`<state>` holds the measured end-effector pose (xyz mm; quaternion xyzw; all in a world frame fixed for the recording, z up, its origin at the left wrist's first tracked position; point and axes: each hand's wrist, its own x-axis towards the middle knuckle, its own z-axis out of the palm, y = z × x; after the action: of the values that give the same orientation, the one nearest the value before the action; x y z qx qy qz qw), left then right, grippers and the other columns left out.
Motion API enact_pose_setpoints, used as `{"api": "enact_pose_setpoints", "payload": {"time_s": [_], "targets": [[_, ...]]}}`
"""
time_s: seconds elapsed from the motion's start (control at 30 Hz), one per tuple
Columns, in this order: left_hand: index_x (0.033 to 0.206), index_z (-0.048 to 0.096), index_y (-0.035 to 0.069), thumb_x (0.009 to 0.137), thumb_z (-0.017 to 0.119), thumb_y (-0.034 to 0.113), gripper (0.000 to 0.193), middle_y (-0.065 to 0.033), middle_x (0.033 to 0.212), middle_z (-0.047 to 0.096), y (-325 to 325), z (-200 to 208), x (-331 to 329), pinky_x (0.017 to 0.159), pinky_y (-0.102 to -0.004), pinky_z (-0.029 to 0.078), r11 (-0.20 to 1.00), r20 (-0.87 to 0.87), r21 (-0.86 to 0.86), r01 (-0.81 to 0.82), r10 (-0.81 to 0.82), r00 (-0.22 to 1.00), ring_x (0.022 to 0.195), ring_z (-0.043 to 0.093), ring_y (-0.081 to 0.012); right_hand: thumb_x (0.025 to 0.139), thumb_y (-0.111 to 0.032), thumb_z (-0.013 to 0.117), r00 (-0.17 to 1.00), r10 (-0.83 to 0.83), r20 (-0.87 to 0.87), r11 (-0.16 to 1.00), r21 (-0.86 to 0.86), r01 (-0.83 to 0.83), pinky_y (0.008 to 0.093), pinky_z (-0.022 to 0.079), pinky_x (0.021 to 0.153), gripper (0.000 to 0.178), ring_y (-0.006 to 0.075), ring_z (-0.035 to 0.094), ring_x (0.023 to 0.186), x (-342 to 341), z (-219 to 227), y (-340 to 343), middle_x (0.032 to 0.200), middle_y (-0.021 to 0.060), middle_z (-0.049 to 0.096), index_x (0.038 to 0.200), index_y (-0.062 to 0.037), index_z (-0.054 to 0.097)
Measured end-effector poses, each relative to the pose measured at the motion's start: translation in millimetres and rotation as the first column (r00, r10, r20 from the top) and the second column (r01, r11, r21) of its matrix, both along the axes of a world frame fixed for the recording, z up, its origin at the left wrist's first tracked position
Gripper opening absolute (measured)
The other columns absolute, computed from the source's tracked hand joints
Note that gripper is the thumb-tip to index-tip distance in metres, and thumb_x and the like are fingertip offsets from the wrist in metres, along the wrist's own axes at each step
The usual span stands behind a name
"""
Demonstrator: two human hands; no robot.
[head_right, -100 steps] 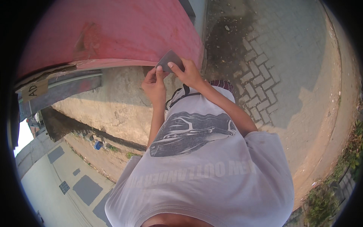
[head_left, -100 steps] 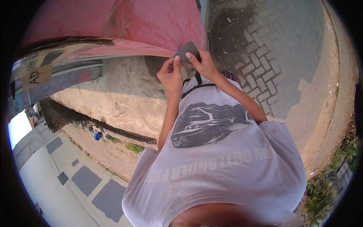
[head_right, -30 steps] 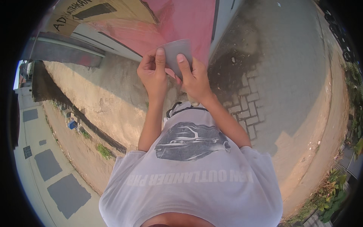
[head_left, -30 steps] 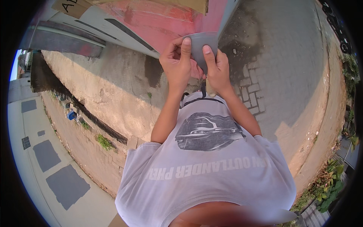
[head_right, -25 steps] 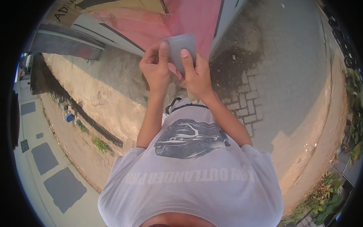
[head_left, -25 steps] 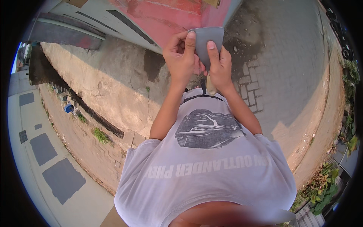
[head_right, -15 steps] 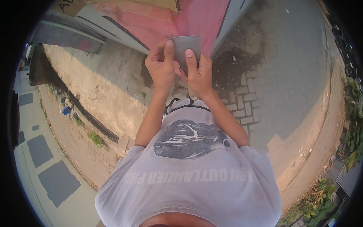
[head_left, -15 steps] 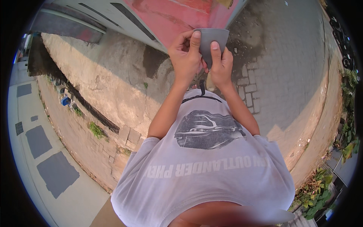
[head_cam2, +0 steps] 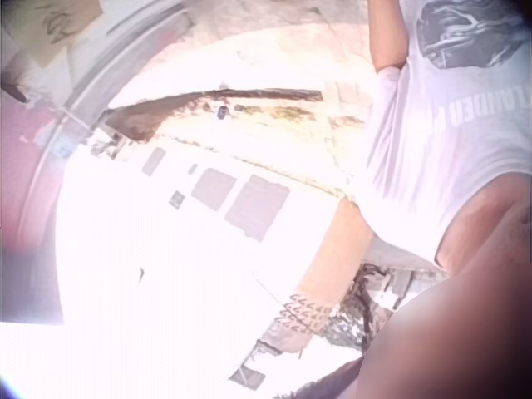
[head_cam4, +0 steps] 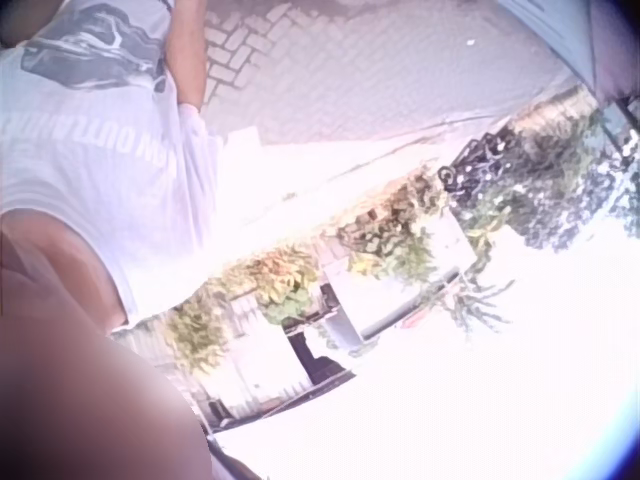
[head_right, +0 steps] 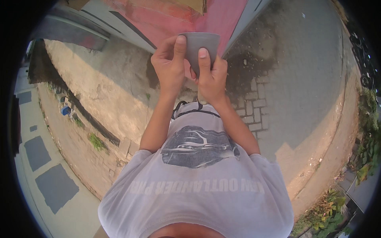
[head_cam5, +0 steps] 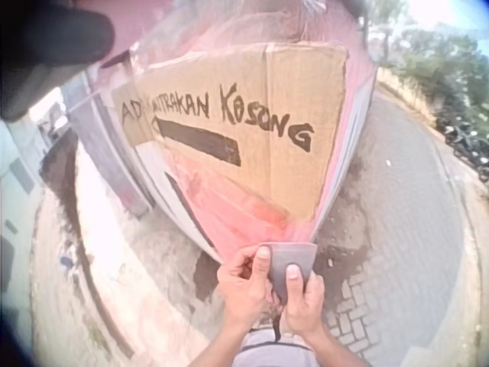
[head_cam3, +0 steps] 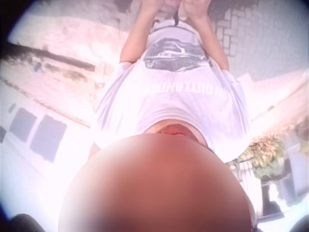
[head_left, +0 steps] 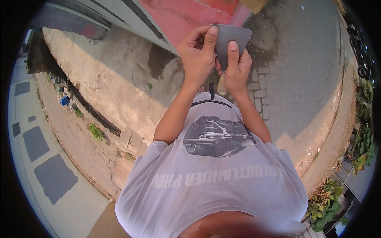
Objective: The person uses a metal scraper to remove pink paint from a vertical surface. They repeatedly scrape the same area, occasionally adjusting their grip and stance while working on the wall.
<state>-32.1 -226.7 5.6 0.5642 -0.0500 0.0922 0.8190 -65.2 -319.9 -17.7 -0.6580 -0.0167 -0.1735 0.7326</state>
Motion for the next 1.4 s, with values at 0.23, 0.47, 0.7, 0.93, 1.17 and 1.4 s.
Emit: {"api": "enact_pose_setpoints", "payload": {"time_s": [0.23, 0.47, 0.7, 0.93, 1.17, 1.4], "targets": [[0.101, 0.067, -0.007, 0.099, 0.070, 0.022, 0.028, -0.0058, 0.073, 0.066, -0.1, 10.0, 2.1, 0.034, -0.0240, 0.039, 1.000, 0.043, -0.012, 0.029, -0.028, 0.999, 0.042, 0.052, -0.0074, 0.110, -0.033, 0.046, 0.999, -0.031, 0.035, 0.994, 0.106, 0.027, 0.0250, 0.038, 0.044, 0.041, 0.0069, 0.051, 0.049, -0.1, 13.2, 3.1, 0.061, 0.0012, 0.058, 0.088, -0.0015, 0.059], [0.102, 0.067, -0.007, 0.099, 0.069, 0.020, 0.027, -0.0080, 0.078, 0.068, 0.6, 10.6, 1.2, 0.034, -0.0235, 0.039, 0.998, 0.041, -0.055, 0.028, -0.025, 0.999, 0.045, 0.054, -0.0069, 0.110, -0.035, 0.045, 0.999, -0.024, -0.026, 0.995, 0.100, 0.026, 0.0252, 0.038, 0.044, 0.043, 0.0072, 0.052, 0.050, -4.1, 19.3, 7.3, 0.063, 0.0018, 0.059, 0.087, -0.0016, 0.058], [0.101, 0.066, -0.007, 0.100, 0.068, 0.021, 0.028, -0.0076, 0.079, 0.068, 1.1, 4.3, -0.3, 0.034, -0.0237, 0.039, 0.994, 0.035, -0.095, 0.046, -0.043, 0.998, 0.045, 0.054, -0.0072, 0.110, -0.037, 0.045, 0.997, -0.066, -0.041, 0.997, 0.027, 0.067, 0.0263, 0.042, 0.046, 0.045, 0.0083, 0.055, 0.052, -6.6, 12.3, 1.8, 0.064, 0.0019, 0.060, 0.087, -0.0008, 0.061], [0.100, 0.064, -0.003, 0.102, 0.065, 0.024, 0.027, -0.0041, 0.076, 0.065, -1.1, -3.4, -0.1, 0.040, -0.0235, 0.040, 0.974, -0.036, -0.163, 0.155, -0.163, 0.986, 0.049, 0.052, -0.0052, 0.109, -0.037, 0.046, 0.998, 0.019, -0.058, 0.997, -0.080, -0.024, 0.0266, 0.046, 0.049, 0.042, 0.0115, 0.058, 0.057, -11.9, 14.8, -9.9, 0.071, 0.0065, 0.063, 0.097, 0.0001, 0.062], [0.082, 0.059, 0.002, 0.104, 0.061, 0.025, 0.033, 0.0038, 0.067, 0.054, -16.8, -24.8, 1.8, 0.052, -0.0238, 0.036, 0.994, 0.107, -0.079, 0.073, -0.065, 0.992, 0.063, 0.044, -0.0020, 0.109, -0.035, 0.048, 0.989, -0.141, 0.040, 0.957, -0.249, 0.147, 0.0271, 0.049, 0.069, 0.042, 0.0093, 0.061, 0.081, -7.5, 1.8, -5.3, 0.090, 0.0049, 0.067, 0.102, 0.0023, 0.065], [0.076, 0.056, 0.003, 0.103, 0.063, 0.025, 0.036, 0.0063, 0.058, 0.045, -31.9, -23.5, -0.2, 0.046, -0.0244, 0.028, 0.988, 0.123, -0.152, -0.011, 0.030, 0.992, 0.055, 0.035, -0.0017, 0.109, -0.029, 0.047, 0.969, -0.206, 0.134, 0.956, -0.182, 0.229, 0.0299, 0.045, 0.058, 0.040, 0.0088, 0.058, 0.066, 0.0, 4.3, -3.7, 0.073, 0.0042, 0.067, 0.092, 0.0032, 0.066]]}}
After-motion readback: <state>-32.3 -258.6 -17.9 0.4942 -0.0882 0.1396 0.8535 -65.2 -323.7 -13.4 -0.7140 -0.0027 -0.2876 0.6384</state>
